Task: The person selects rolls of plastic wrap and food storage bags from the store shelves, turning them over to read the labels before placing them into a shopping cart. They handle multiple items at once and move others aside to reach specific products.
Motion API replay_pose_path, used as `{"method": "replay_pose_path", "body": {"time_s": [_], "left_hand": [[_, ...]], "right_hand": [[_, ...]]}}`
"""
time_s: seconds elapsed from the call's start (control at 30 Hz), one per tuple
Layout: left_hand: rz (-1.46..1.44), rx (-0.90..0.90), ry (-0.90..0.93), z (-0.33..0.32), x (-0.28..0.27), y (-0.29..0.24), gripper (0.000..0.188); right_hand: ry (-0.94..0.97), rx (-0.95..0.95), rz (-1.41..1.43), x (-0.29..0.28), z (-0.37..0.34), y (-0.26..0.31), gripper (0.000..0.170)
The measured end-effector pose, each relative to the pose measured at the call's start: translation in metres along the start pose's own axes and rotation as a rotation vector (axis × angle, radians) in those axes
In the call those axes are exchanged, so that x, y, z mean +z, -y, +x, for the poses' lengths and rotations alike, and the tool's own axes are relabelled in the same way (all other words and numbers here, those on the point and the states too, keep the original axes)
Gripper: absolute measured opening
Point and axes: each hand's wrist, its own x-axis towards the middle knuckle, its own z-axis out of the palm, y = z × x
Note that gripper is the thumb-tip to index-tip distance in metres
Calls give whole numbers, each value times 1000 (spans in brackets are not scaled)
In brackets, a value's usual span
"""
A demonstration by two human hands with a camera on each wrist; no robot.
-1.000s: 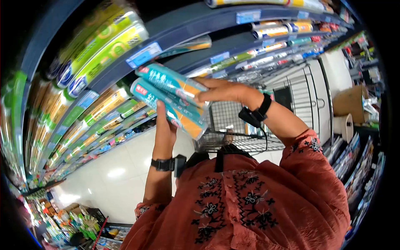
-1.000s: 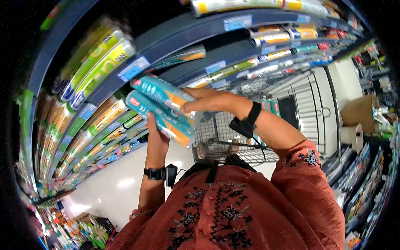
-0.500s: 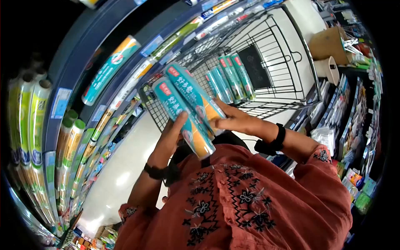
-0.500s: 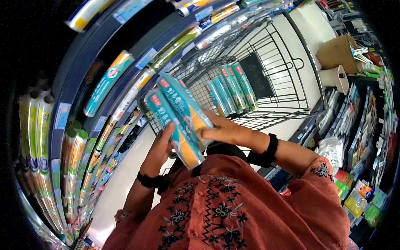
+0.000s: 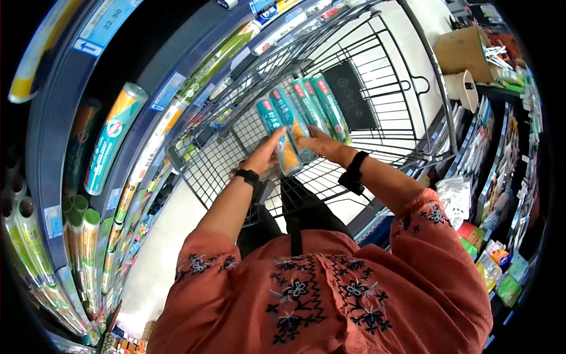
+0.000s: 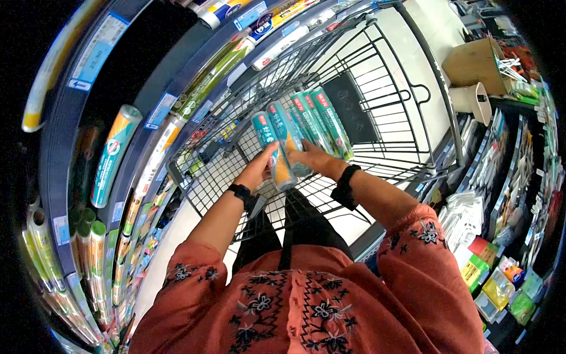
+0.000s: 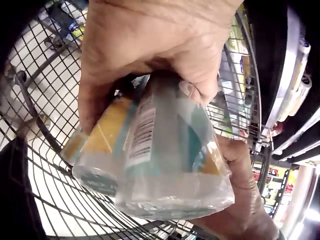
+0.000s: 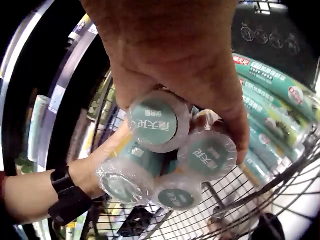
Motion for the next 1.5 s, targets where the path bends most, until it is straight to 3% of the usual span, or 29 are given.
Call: {"method": "replay_pose_path", "body": {"time_s": [0.07,0.1,0.13,0.2,0.23,0.27,0.3,0.37,0.4,0.53,0.63,0.77,0.83,0.9,1.0,1.07,1.13,1.17,1.27,1.3,1.33,1.4,1.43,1.47,1.5], "left_hand": [[21,-23,2,26,6,2,77],[49,16,-10,29,16,-2,80],[77,53,-23,33,23,-5,83],[142,-43,-48,49,25,3,95],[138,-78,-35,49,30,4,97],[138,-108,-23,51,35,3,99],[41,44,-121,66,42,27,96],[181,-83,-174,87,37,43,101],[252,-145,-199,89,38,41,104],[386,-75,-262,98,43,41,102],[484,81,-243,119,33,47,95],[457,105,-294,126,29,50,87],[535,29,-309,117,36,49,87],[555,13,-271,107,36,42,89],[415,206,31,62,41,7,105],[405,352,19,94,41,32,82],[530,379,-37,78,46,14,67],[562,377,-75,63,48,3,65],[599,407,-163,1,41,-33,58],[568,441,-167,-17,32,-40,56],[539,474,-169,-40,21,-48,54],[482,676,-298,-143,3,-88,47],[542,915,-556,-177,-13,-96,37],[482,811,-656,-240,-16,-123,36],[483,993,-809,-262,-43,-131,33]], "right_hand": [[38,-27,-26,-16,-1,8,123],[-96,18,-20,-22,28,-24,120],[-83,-4,-94,-31,43,-39,115],[-58,-48,-241,-52,69,-65,105],[-20,-86,-229,-62,100,-105,107],[-31,-21,-321,-63,99,-98,107],[-42,45,-410,-60,91,-87,107],[-62,121,-646,-53,89,-86,103],[-60,130,-639,-52,92,-89,104],[-62,163,-657,-52,99,-87,102],[-73,132,-712,-51,97,-73,95],[-132,77,-683,-54,100,-72,92],[-90,69,-631,-51,79,-49,91],[-101,14,-589,-48,75,-46,88],[-152,-135,-506,-79,150,-132,74],[-305,-203,-618,-65,110,-85,53],[-287,-94,-567,-56,88,-46,48],[-272,-198,-543,-56,87,-42,46],[-206,-228,-218,-24,60,17,46],[-118,-480,-160,-17,63,29,33],[-127,-552,-101,1,51,55,31],[-145,-696,21,52,3,133,26],[-139,-781,-33,67,-6,161,26],[-133,-865,-88,80,-11,186,26],[-163,-930,-160,94,-16,211,29]]}}
